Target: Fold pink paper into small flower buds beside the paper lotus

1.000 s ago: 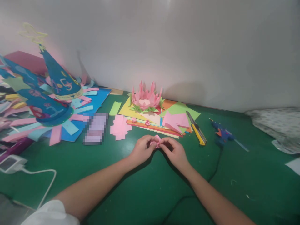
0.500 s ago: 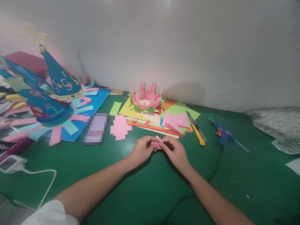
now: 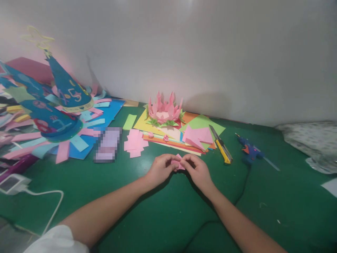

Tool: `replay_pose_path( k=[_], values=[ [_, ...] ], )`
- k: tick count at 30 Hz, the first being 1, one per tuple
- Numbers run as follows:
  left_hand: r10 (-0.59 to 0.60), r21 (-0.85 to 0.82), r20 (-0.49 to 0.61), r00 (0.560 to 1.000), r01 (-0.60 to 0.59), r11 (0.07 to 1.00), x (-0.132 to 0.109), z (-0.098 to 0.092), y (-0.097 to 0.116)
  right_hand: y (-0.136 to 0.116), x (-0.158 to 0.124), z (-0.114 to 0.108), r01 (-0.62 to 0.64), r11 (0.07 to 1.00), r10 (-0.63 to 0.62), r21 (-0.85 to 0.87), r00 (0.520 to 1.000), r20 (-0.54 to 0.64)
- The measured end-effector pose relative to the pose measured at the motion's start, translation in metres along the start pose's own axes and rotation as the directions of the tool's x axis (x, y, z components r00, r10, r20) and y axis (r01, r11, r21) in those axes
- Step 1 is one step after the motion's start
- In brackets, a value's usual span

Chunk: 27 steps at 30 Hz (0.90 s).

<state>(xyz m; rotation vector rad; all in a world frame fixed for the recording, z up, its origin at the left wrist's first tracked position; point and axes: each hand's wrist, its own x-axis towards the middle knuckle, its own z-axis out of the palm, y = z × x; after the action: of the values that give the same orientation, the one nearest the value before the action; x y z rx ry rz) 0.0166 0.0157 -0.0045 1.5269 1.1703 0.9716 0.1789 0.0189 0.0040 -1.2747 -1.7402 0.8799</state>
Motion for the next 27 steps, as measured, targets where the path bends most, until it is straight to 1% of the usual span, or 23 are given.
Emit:
replay_pose_path(
  k=[4,10,14,17,22,24,27],
  values=[
    [-0.005,-0.031,0.020,1.000,0.005,0.999,0.000,0.000,-0.001,-0.002,0.000,0.000,-0.015,1.000,0.015,0.006,1.000,0.003],
    [0.010,0.015,-0.006,1.000,-0.010,1.000,0.000,0.002,-0.005,-0.004,0.000,0.000,-0.025,0.999,0.025,0.020,1.000,-0.008],
    [0.010,0.012,-0.016,1.000,-0.010,1.000,0.001,0.003,-0.010,-0.003,-0.001,0.000,-0.026,0.999,0.027,0.021,0.999,-0.023],
    [0.003,0.013,-0.011,1.000,-0.003,1.000,0.001,0.003,-0.009,-0.002,-0.002,0.001,-0.032,0.999,0.032,0.016,0.999,-0.033],
    [-0.014,0.020,-0.001,1.000,0.014,1.000,0.000,0.003,-0.003,-0.003,0.000,0.001,-0.083,0.990,0.088,0.114,0.995,-0.040],
    [-0.035,-0.001,-0.013,0.999,0.035,0.999,0.000,0.004,-0.002,-0.004,0.001,0.001,-0.089,0.985,0.096,0.148,0.995,-0.041],
    [-0.076,-0.095,-0.040,0.996,0.072,0.993,0.001,0.005,-0.004,-0.004,0.002,0.000,-0.095,0.984,0.100,0.150,0.995,-0.030]
  ],
)
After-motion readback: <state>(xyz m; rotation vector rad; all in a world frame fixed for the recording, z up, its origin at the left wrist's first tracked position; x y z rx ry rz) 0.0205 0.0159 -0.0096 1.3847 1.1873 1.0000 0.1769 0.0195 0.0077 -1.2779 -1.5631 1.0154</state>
